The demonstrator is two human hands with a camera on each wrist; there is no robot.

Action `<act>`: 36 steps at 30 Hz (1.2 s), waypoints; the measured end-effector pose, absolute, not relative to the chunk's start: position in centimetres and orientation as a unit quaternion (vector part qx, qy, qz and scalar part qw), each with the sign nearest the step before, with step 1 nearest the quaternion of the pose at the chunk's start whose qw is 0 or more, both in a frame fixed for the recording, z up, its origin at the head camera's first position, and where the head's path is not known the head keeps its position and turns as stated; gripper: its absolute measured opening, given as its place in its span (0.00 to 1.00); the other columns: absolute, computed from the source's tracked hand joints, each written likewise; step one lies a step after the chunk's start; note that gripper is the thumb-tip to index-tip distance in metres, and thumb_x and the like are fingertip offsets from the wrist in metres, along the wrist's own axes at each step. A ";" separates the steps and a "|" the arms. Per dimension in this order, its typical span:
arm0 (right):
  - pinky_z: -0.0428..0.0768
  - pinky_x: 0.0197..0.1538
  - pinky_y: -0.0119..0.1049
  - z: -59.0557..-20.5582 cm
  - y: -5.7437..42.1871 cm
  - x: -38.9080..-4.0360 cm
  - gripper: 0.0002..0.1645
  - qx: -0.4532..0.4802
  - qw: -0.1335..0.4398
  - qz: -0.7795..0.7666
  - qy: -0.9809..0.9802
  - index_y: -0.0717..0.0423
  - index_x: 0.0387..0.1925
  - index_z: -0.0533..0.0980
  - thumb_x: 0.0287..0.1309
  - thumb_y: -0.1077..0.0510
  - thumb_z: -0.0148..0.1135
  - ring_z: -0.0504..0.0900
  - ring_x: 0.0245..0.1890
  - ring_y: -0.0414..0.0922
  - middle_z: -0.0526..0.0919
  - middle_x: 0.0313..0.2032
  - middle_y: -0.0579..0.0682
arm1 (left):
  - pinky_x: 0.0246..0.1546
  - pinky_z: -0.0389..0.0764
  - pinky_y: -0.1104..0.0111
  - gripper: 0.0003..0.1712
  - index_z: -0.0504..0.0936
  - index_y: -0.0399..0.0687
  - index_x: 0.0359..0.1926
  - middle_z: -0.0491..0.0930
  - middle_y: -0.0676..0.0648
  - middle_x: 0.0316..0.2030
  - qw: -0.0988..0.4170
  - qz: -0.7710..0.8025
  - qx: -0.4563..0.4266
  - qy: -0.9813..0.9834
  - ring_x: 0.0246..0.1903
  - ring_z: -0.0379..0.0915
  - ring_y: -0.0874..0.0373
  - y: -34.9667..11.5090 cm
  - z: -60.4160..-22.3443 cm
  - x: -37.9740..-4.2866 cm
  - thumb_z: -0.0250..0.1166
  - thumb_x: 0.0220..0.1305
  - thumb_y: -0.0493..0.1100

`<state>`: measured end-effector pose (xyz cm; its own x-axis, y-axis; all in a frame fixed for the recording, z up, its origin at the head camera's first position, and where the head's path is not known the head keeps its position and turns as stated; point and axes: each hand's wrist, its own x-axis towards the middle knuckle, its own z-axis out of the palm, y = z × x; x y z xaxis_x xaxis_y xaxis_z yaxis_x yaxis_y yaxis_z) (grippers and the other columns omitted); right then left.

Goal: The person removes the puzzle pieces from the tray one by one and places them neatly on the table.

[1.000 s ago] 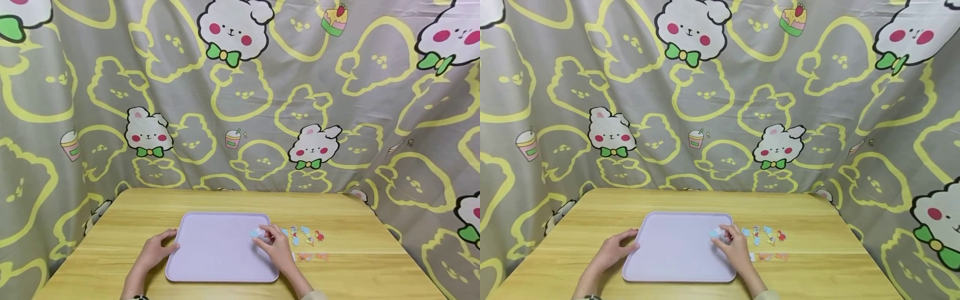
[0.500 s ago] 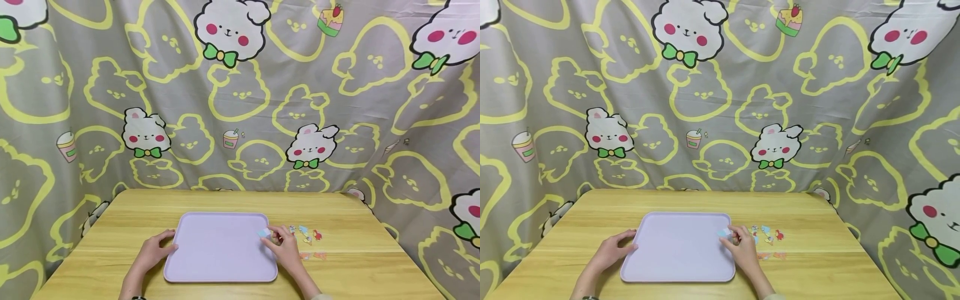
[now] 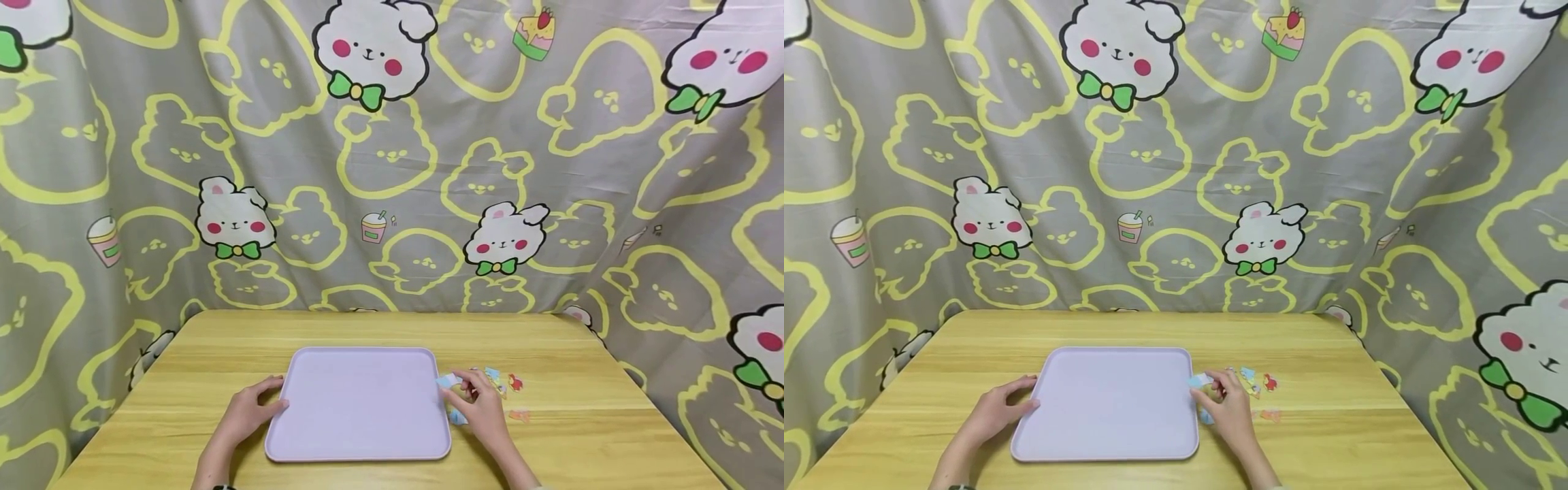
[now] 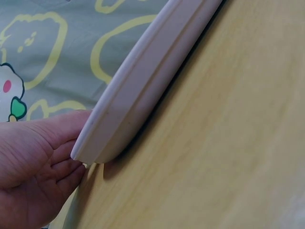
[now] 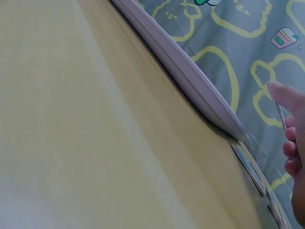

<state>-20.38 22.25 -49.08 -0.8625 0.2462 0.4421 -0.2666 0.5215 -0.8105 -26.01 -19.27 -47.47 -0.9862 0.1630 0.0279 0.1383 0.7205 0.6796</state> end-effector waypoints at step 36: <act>0.70 0.27 0.18 -49.5 30.3 -17.2 0.24 -0.066 0.320 0.400 -0.856 0.65 0.48 0.81 0.46 0.63 0.75 0.66 0.26 0.30 0.73 0.30 0.49 | 0.67 0.64 0.39 0.31 0.77 0.39 0.61 0.70 0.31 0.65 0.025 0.373 0.076 0.924 0.67 0.61 0.30 -19.4 -47.4 -26.1 0.69 0.60 0.48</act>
